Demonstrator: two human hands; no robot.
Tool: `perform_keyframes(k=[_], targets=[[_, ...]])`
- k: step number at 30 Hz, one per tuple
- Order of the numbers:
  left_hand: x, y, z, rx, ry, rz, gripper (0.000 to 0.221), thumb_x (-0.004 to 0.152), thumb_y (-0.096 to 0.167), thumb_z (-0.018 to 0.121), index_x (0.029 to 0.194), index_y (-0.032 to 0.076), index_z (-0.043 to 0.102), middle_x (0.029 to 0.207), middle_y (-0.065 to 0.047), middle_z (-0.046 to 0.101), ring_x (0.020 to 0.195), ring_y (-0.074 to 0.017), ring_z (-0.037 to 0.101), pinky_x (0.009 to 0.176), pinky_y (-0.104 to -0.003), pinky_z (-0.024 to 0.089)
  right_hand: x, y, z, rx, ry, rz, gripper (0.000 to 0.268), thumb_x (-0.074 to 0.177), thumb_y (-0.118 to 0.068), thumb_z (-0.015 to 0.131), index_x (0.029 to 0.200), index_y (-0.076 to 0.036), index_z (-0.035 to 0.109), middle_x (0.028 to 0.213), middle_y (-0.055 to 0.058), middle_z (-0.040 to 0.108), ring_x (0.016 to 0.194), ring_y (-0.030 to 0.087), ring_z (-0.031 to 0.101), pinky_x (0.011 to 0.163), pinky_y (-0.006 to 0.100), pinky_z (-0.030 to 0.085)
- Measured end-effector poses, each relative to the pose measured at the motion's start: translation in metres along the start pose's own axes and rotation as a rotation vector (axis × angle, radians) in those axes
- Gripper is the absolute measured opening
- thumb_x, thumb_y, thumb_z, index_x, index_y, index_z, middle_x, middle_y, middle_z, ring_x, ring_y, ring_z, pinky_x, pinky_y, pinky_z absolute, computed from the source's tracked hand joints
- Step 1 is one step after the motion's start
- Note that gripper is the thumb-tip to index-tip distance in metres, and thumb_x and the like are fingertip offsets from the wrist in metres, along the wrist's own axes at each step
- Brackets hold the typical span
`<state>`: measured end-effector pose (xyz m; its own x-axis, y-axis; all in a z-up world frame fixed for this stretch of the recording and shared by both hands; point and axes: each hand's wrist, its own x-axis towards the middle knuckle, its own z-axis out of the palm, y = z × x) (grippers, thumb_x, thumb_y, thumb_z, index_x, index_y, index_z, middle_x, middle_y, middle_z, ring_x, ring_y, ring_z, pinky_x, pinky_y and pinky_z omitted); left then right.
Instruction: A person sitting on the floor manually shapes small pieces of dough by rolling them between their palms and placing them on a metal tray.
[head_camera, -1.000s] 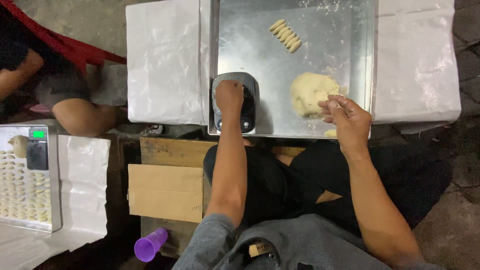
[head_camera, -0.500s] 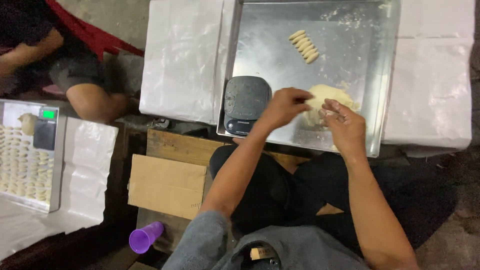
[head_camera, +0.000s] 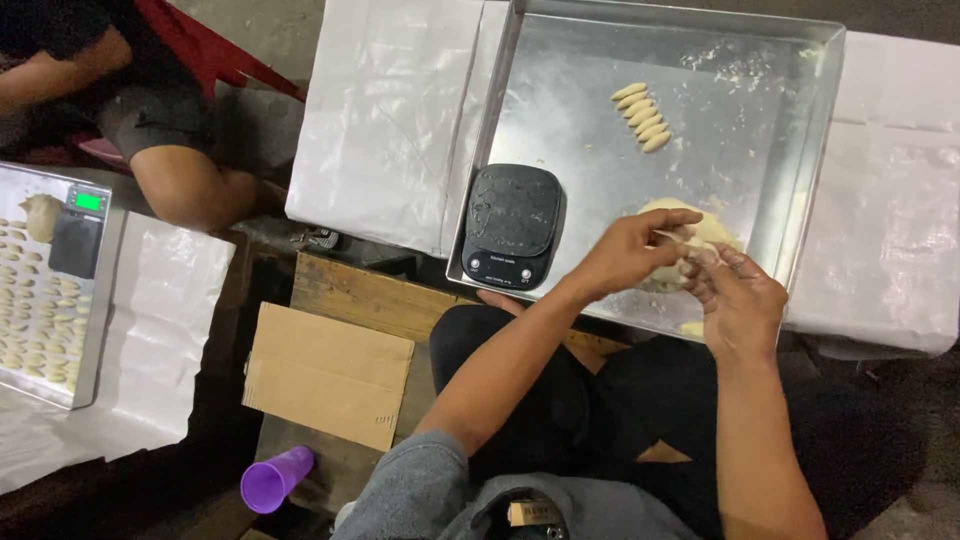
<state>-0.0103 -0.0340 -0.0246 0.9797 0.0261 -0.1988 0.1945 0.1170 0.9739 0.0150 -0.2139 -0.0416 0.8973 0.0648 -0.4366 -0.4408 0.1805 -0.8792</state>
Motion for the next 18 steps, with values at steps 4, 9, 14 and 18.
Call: perform_keyframes(k=[4,9,14,18], targets=[[-0.008,-0.003,0.024,-0.264,0.020,-0.043,0.040,0.105,0.030,0.064,0.140,0.012,0.065,0.137,-0.022,0.062,0.123,-0.0377,0.057,0.107,-0.050,0.050,-0.016,-0.005,0.017,-0.366,0.080,-0.350,0.013,0.098,-0.008,0.078,0.111,-0.007,0.075,0.100,0.011,0.070,0.088,0.021,0.070,0.078,0.034,0.057],[0.010,-0.038,0.026,-0.610,0.158,-0.107,0.029,0.108,0.014,0.057,0.135,0.008,0.068,0.103,-0.007,0.073,0.088,-0.0122,0.069,0.080,-0.028,0.063,-0.040,-0.024,0.040,-0.769,-0.030,-0.740,0.015,0.100,-0.003,0.080,0.114,-0.005,0.080,0.113,0.016,0.067,0.097,0.029,0.066,0.088,0.039,0.053],[-0.002,-0.038,0.046,-0.724,0.083,-0.109,0.038,0.105,0.009,0.058,0.143,0.002,0.060,0.116,-0.011,0.067,0.095,-0.0148,0.066,0.089,-0.031,0.060,-0.032,-0.040,0.048,-0.741,0.085,-0.944,0.020,0.110,-0.005,0.067,0.127,0.001,0.074,0.122,0.019,0.061,0.112,0.037,0.058,0.100,0.048,0.044],[-0.017,-0.039,0.051,-0.779,-0.120,-0.212,0.048,0.095,-0.002,0.048,0.142,0.002,0.062,0.094,-0.004,0.067,0.069,-0.0061,0.051,0.064,-0.017,0.043,-0.024,-0.047,0.054,-0.807,0.066,-0.967,0.032,0.116,-0.011,0.047,0.134,0.010,0.062,0.133,0.023,0.056,0.121,0.036,0.048,0.104,0.046,0.039]])
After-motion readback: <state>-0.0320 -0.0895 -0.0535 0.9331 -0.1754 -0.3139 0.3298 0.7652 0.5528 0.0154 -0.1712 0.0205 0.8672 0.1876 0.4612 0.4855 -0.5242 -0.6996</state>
